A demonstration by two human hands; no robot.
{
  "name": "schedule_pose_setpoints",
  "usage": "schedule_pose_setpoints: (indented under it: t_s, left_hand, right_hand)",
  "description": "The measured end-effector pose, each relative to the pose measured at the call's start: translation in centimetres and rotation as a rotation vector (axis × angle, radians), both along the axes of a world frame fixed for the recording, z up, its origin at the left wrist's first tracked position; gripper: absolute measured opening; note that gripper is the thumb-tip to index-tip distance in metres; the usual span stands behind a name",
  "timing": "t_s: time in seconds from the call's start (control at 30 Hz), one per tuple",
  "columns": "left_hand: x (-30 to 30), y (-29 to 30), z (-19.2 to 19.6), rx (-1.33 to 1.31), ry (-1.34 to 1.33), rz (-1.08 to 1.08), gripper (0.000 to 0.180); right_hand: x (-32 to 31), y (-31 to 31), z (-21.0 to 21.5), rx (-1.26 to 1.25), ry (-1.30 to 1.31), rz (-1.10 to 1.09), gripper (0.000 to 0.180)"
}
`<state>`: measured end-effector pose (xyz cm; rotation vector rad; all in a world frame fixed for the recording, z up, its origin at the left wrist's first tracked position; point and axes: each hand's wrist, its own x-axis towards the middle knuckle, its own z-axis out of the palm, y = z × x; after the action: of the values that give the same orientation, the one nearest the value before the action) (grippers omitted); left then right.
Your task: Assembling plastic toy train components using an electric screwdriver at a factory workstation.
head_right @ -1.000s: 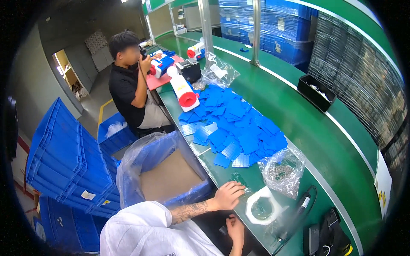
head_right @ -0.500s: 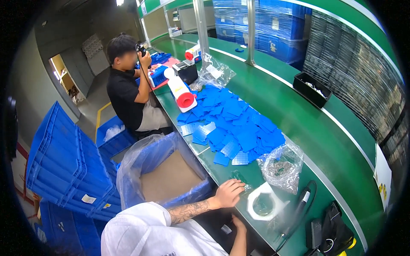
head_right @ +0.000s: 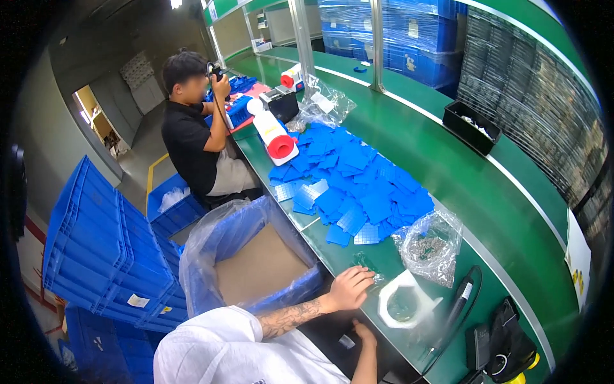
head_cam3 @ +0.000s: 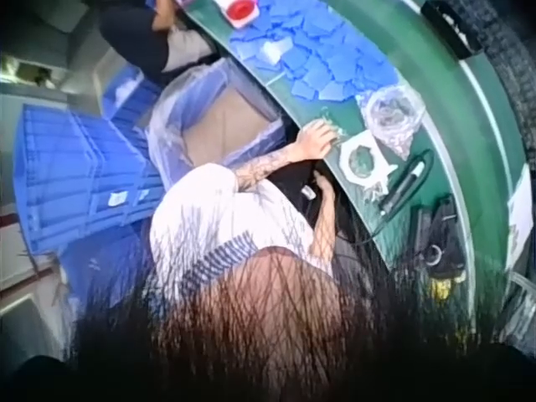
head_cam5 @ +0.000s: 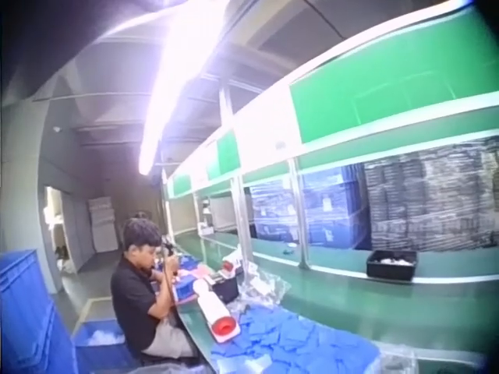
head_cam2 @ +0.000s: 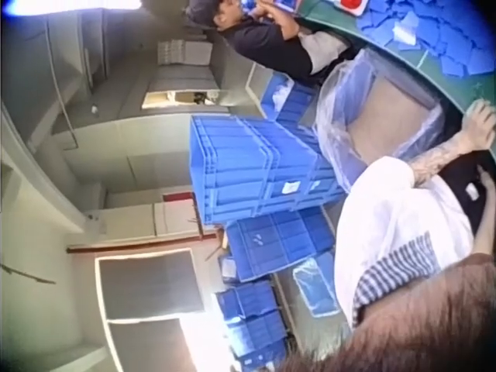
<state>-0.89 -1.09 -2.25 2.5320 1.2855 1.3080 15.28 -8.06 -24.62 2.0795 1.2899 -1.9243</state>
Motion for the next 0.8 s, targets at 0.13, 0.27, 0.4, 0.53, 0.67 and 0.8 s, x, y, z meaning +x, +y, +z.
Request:
schedule_pose_setpoints:
  t_s: [0.13, 0.27, 0.4, 0.53, 0.67, 0.8]
  left_hand:
    - [0.2, 0.1, -0.1, -0.025, -0.019, -0.038, 0.027]
    - [-0.7, 0.1, 0.1, -0.027, -0.004, -0.001, 0.026]
    - [0.8, 0.3, 0.6, -0.012, -0.026, -0.009, 0.023]
    - [0.2, 0.1, 0.4, -0.021, -0.015, 0.011, 0.024]
    - [0.0, 0.1, 0.4, -0.016, -0.013, 0.018, 0.024]
    - [0.1, 0.0, 0.4, -0.022, -0.021, 0.014, 0.024]
  right_hand:
    - [0.1, 0.1, 0.6, -0.012, -0.02, 0.022, 0.051]
    - [-1.1, 0.5, 1.8, -0.101, -0.025, 0.07, 0.061]
    - [1.7, -0.4, -4.6, 0.018, -0.068, 0.082, 0.064]
    - [0.3, -0.7, -3.7, 0.261, -0.144, -0.022, 0.035]
    - [-0.1, 0.1, 0.1, -0.019, -0.006, 0.076, 0.061]
    - [-0.5, 0.4, 3.6, -0.047, 0.021, 0.058, 0.057]
